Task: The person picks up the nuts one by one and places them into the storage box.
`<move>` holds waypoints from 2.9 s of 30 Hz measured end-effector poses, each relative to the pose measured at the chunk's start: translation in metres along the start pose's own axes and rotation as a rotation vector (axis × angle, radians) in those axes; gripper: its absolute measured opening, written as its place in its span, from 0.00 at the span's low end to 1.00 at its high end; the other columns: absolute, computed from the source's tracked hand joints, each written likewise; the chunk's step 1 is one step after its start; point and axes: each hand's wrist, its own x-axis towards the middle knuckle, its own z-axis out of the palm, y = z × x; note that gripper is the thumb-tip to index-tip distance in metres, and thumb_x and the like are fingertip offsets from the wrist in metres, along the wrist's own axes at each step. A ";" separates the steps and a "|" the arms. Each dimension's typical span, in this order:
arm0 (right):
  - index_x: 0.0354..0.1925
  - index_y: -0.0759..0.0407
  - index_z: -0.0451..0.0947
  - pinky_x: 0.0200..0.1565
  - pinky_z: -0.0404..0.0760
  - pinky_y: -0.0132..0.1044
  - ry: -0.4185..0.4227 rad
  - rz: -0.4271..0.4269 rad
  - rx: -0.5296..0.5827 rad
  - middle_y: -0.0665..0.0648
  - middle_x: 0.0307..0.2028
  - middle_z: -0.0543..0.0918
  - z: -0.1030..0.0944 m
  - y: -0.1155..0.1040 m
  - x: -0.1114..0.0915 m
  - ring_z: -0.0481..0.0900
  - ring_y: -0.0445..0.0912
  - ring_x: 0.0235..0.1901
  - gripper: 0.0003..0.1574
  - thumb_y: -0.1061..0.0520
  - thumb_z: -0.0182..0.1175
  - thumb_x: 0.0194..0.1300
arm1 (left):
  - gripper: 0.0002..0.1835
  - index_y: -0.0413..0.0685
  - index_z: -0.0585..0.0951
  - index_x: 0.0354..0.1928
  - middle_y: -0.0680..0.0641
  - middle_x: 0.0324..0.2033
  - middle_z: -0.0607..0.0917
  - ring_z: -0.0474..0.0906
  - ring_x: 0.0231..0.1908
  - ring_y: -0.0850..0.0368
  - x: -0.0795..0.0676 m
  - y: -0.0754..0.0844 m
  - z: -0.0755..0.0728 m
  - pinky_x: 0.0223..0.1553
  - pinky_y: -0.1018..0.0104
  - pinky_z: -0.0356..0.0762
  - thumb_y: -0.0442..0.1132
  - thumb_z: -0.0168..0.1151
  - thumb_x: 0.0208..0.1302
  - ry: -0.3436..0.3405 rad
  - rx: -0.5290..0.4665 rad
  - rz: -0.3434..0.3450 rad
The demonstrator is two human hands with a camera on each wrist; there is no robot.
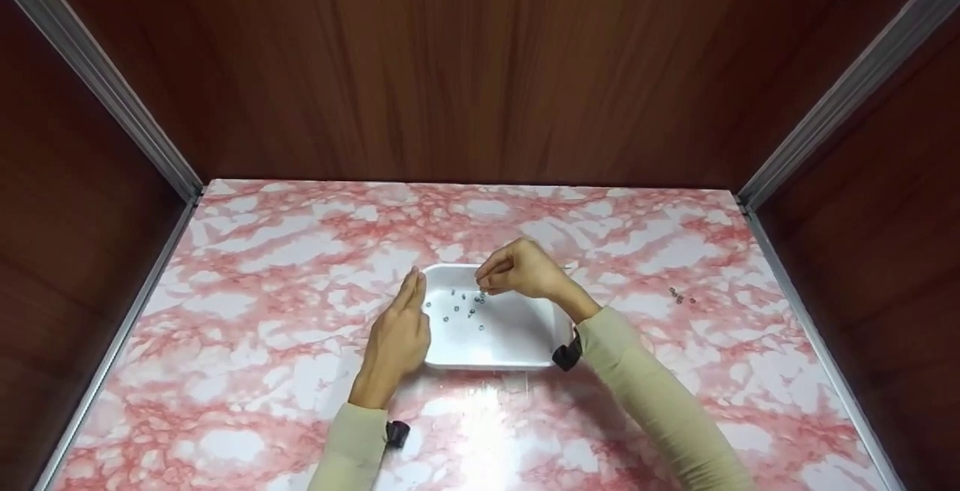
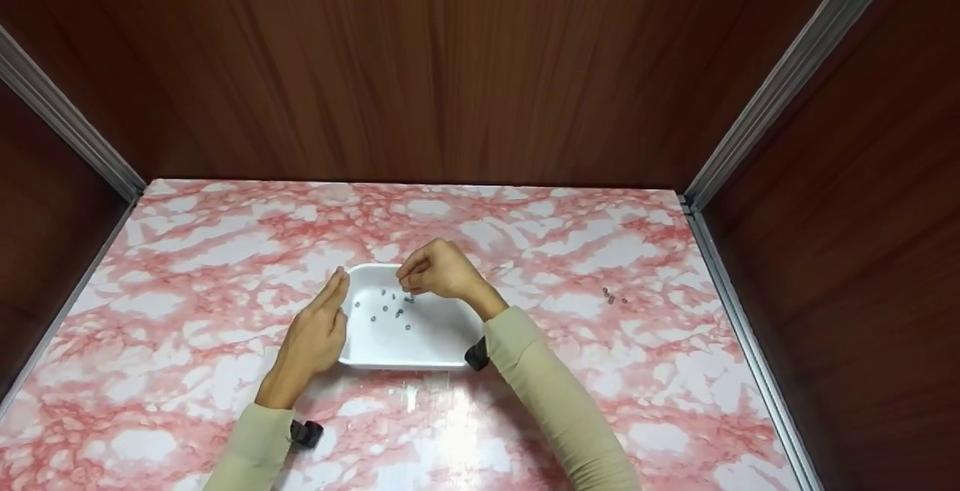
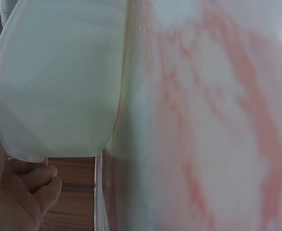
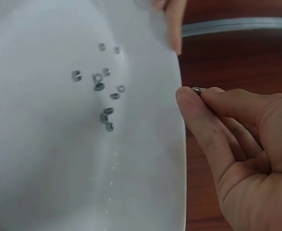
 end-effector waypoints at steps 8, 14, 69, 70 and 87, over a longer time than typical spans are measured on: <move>0.45 0.70 0.90 0.44 0.92 0.41 -0.049 -0.045 -0.165 0.66 0.41 0.93 0.010 -0.001 -0.001 0.93 0.60 0.42 0.09 0.69 0.66 0.67 | 0.30 0.35 0.66 0.77 0.39 0.80 0.65 0.73 0.73 0.40 0.000 0.000 -0.001 0.59 0.48 0.84 0.33 0.51 0.76 -0.009 0.004 -0.001; 0.47 0.67 0.90 0.47 0.90 0.37 -0.058 -0.136 -0.351 0.62 0.45 0.93 0.012 -0.003 -0.004 0.93 0.54 0.45 0.13 0.60 0.70 0.67 | 0.30 0.36 0.64 0.78 0.40 0.81 0.63 0.81 0.65 0.40 0.000 0.001 -0.002 0.51 0.50 0.85 0.34 0.50 0.77 -0.034 -0.007 -0.019; 0.53 0.60 0.89 0.47 0.80 0.18 0.516 0.036 -0.428 0.63 0.52 0.91 -0.131 0.086 -0.185 0.87 0.32 0.45 0.18 0.53 0.70 0.70 | 0.30 0.36 0.64 0.79 0.38 0.81 0.63 0.62 0.79 0.41 -0.003 0.000 -0.002 0.73 0.47 0.72 0.34 0.49 0.78 -0.035 -0.043 -0.014; 0.53 0.60 0.89 0.47 0.79 0.17 0.524 0.045 -0.439 0.63 0.52 0.91 -0.134 0.088 -0.188 0.86 0.29 0.44 0.18 0.53 0.70 0.70 | 0.30 0.35 0.63 0.78 0.37 0.81 0.63 0.63 0.79 0.41 -0.003 0.000 -0.002 0.70 0.48 0.76 0.33 0.49 0.78 -0.037 -0.049 -0.012; 0.49 0.70 0.88 0.42 0.86 0.57 0.575 0.033 -0.768 0.71 0.43 0.91 -0.173 0.138 -0.211 0.90 0.64 0.41 0.14 0.64 0.68 0.67 | 0.29 0.34 0.65 0.77 0.36 0.79 0.65 0.65 0.78 0.40 -0.001 -0.001 -0.001 0.55 0.51 0.84 0.32 0.49 0.77 -0.013 -0.026 0.010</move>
